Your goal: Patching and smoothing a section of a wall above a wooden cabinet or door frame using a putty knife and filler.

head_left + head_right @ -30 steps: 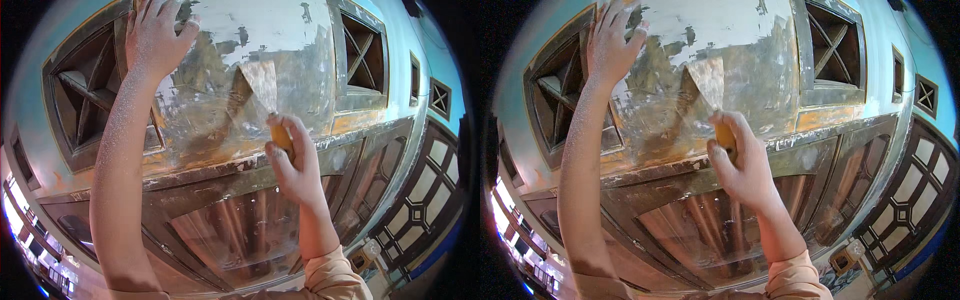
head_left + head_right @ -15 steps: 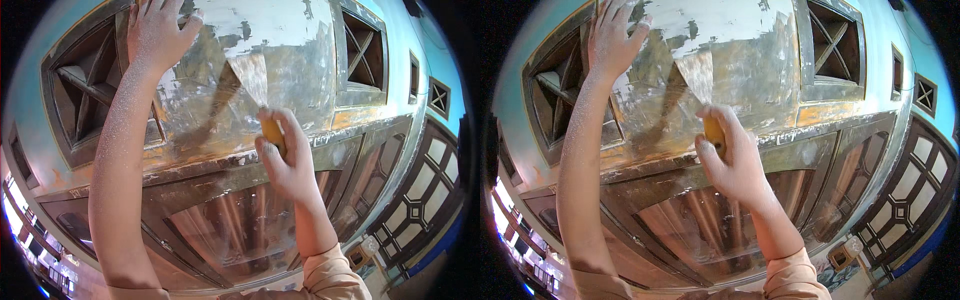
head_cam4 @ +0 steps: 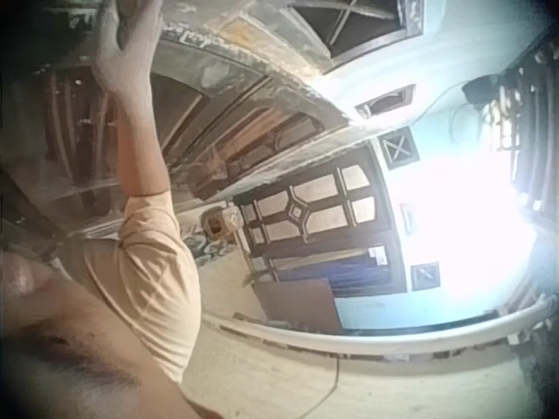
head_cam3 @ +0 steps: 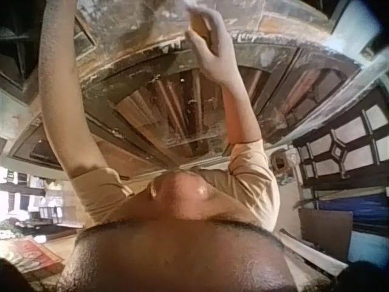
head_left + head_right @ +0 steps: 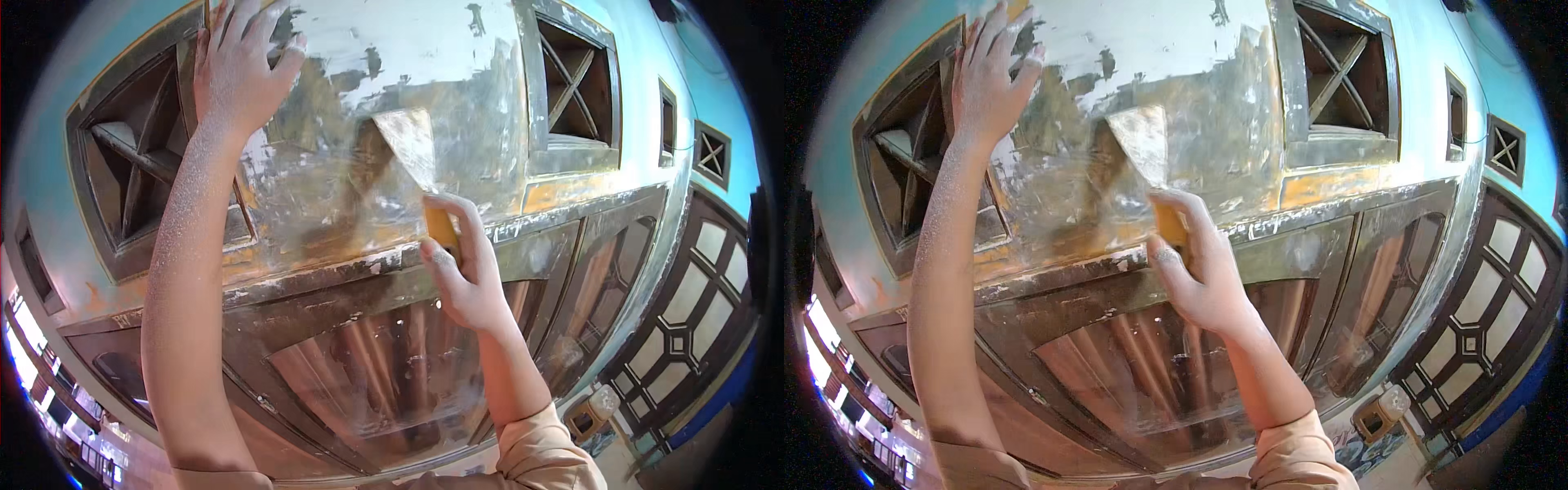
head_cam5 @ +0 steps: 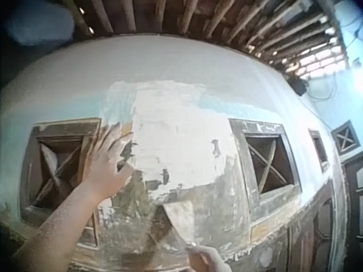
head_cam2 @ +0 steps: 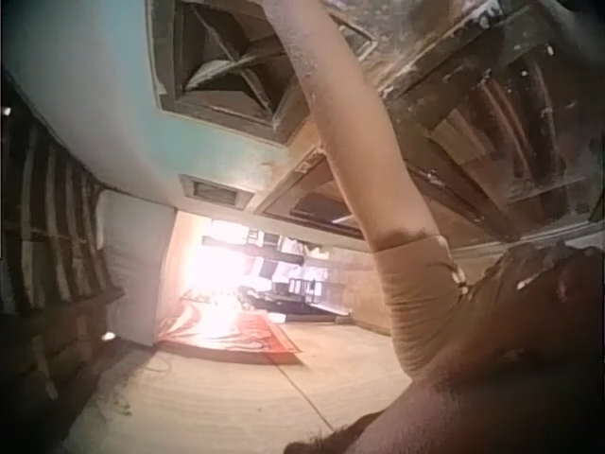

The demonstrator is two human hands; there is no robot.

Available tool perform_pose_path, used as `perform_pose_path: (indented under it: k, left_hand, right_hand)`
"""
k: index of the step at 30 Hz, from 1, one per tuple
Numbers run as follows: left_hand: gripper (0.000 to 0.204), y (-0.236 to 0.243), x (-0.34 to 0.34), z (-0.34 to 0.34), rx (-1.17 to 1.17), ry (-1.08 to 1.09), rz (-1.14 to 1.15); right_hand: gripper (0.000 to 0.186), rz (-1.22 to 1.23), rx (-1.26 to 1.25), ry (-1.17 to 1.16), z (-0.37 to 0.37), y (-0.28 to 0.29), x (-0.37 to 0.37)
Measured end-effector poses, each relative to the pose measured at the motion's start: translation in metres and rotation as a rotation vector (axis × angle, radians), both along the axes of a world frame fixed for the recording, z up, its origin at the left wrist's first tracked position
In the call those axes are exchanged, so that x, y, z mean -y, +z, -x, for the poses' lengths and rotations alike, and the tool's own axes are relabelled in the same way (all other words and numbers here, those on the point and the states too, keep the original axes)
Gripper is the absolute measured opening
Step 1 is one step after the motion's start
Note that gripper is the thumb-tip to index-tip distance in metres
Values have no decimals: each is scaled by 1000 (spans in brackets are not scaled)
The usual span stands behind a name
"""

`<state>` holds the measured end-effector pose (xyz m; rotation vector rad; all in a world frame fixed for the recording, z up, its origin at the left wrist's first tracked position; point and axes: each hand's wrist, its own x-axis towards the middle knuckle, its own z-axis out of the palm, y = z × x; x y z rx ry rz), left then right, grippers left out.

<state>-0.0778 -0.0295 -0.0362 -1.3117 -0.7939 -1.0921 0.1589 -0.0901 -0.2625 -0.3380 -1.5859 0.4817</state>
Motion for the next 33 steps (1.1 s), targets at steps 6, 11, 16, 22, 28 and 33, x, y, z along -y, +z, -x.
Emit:
perform_pose_path:
  k: [6,11,16,22,28,33]
  left_hand:
    - [53,2,-7,10,-86,9,-86]
    - [56,8,-12,15,-91,23,-73]
    - [53,5,-11,8,-92,84,-75]
    - [63,-4,-17,-26,120,230,-24]
    - [67,-22,-13,-97,5,204,46]
    - [67,-24,-12,-100,-14,181,49]
  right_hand:
    - [62,124,-208,-89,-51,-13,-18]
    - [59,62,-63,-325,-99,6,-27]
    - [56,-17,-115,-413,-132,19,-39]
    - [64,-91,135,-609,-145,47,-48]
    - [69,-41,335,-747,-141,75,-41]
    - [71,-54,461,-884,-147,82,-40]
